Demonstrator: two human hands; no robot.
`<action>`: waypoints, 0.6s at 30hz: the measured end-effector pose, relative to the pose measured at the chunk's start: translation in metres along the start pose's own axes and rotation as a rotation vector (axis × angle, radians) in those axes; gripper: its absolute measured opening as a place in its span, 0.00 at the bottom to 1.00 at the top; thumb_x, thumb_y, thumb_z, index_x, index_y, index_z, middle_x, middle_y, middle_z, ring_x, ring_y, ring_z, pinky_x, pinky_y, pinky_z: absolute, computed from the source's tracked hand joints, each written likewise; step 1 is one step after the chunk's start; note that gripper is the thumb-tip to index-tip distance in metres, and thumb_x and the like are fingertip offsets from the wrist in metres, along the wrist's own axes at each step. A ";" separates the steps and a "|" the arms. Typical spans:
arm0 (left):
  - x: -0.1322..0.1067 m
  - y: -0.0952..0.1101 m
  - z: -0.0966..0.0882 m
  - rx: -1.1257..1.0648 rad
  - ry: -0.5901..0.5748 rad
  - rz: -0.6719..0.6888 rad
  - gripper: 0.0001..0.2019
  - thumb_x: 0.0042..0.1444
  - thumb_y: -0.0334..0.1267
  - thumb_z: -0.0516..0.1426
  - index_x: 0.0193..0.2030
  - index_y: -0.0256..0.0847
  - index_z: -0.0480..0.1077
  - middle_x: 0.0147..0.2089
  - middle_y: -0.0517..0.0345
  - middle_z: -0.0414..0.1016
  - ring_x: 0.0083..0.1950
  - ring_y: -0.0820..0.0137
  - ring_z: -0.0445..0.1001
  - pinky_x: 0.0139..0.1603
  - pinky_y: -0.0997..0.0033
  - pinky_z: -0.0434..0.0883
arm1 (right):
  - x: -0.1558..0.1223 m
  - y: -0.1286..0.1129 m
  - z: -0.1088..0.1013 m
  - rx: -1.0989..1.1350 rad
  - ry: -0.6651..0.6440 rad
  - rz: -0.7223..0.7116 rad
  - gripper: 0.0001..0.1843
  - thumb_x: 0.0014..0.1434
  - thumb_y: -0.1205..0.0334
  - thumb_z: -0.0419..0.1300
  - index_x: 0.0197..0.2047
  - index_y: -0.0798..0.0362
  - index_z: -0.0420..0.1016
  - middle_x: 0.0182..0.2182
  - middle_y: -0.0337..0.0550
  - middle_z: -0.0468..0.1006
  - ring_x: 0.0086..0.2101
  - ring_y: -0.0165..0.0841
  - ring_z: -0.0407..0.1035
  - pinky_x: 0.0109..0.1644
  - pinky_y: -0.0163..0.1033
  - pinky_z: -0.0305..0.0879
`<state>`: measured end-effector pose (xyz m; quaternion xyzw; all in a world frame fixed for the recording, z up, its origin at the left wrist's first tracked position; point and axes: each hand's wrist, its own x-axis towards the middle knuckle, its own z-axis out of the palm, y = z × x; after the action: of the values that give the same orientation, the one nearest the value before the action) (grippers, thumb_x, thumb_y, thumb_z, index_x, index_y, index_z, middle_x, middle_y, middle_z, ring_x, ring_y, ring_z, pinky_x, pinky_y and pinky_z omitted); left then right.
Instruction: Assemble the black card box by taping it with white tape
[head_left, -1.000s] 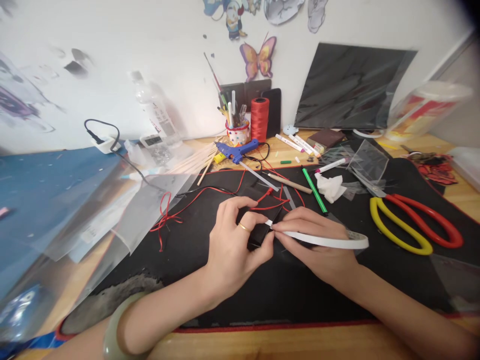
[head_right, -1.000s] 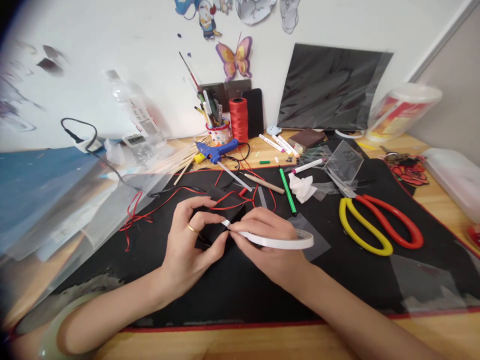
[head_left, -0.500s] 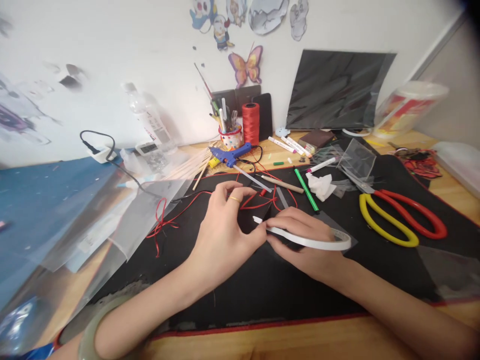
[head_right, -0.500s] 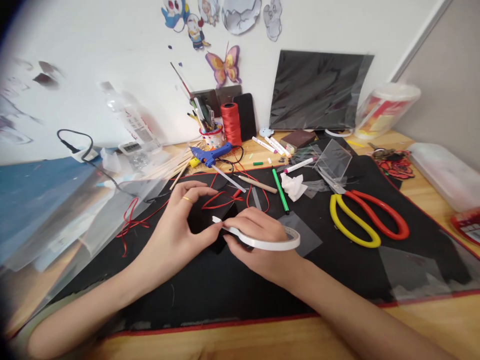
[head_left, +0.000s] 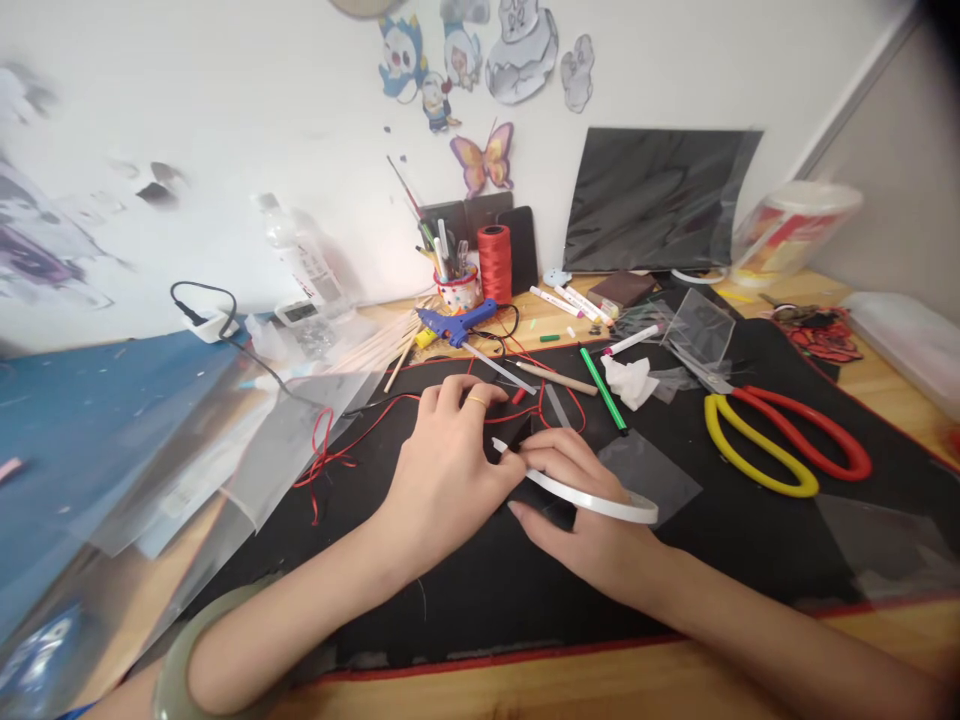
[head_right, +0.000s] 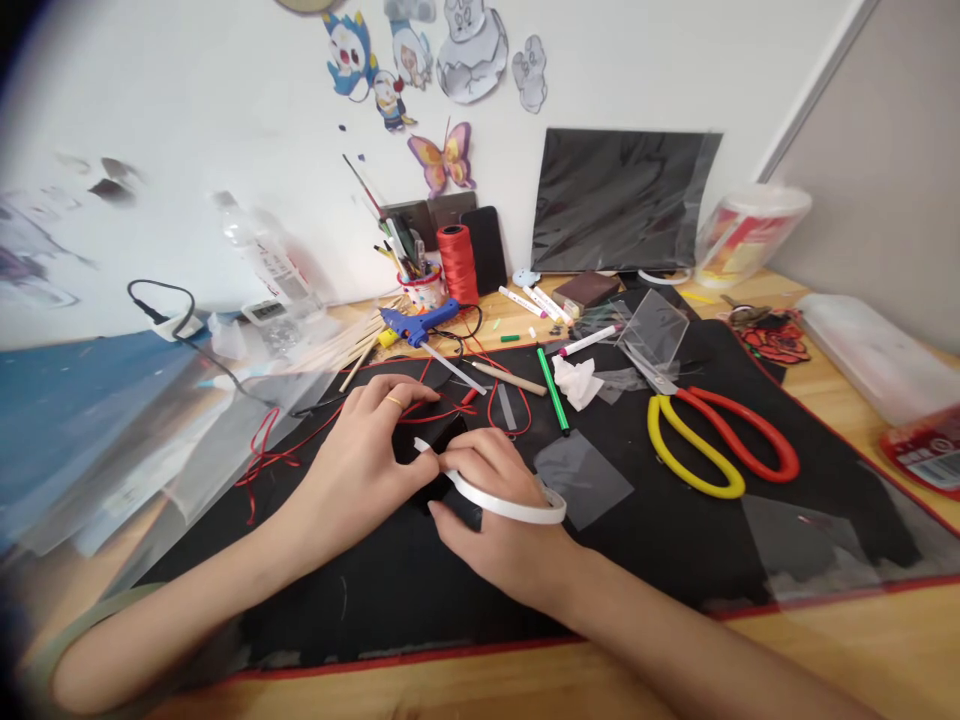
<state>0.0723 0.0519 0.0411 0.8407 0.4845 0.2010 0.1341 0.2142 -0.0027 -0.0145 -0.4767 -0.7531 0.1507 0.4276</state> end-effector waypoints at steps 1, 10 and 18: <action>0.000 0.000 0.000 -0.002 -0.001 -0.002 0.18 0.45 0.32 0.54 0.46 0.40 0.65 0.49 0.51 0.63 0.52 0.57 0.60 0.49 0.51 0.67 | 0.000 0.000 0.000 -0.002 -0.004 0.001 0.13 0.51 0.69 0.58 0.42 0.50 0.67 0.39 0.44 0.70 0.43 0.36 0.65 0.48 0.45 0.65; 0.000 -0.004 0.001 0.000 0.013 0.023 0.13 0.50 0.35 0.53 0.45 0.42 0.65 0.48 0.52 0.64 0.52 0.57 0.62 0.50 0.50 0.66 | 0.001 -0.001 0.000 0.058 0.003 0.040 0.12 0.51 0.69 0.58 0.40 0.50 0.69 0.39 0.44 0.70 0.44 0.35 0.65 0.49 0.45 0.65; 0.008 -0.020 -0.008 -0.170 0.014 -0.063 0.17 0.50 0.36 0.55 0.49 0.44 0.67 0.50 0.54 0.64 0.48 0.64 0.69 0.52 0.59 0.66 | -0.002 -0.007 -0.007 0.255 -0.026 0.276 0.32 0.53 0.66 0.59 0.59 0.48 0.54 0.59 0.49 0.57 0.60 0.38 0.51 0.61 0.51 0.53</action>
<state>0.0571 0.0687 0.0414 0.8093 0.4927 0.2430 0.2079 0.2158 -0.0095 -0.0073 -0.5155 -0.6608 0.3083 0.4500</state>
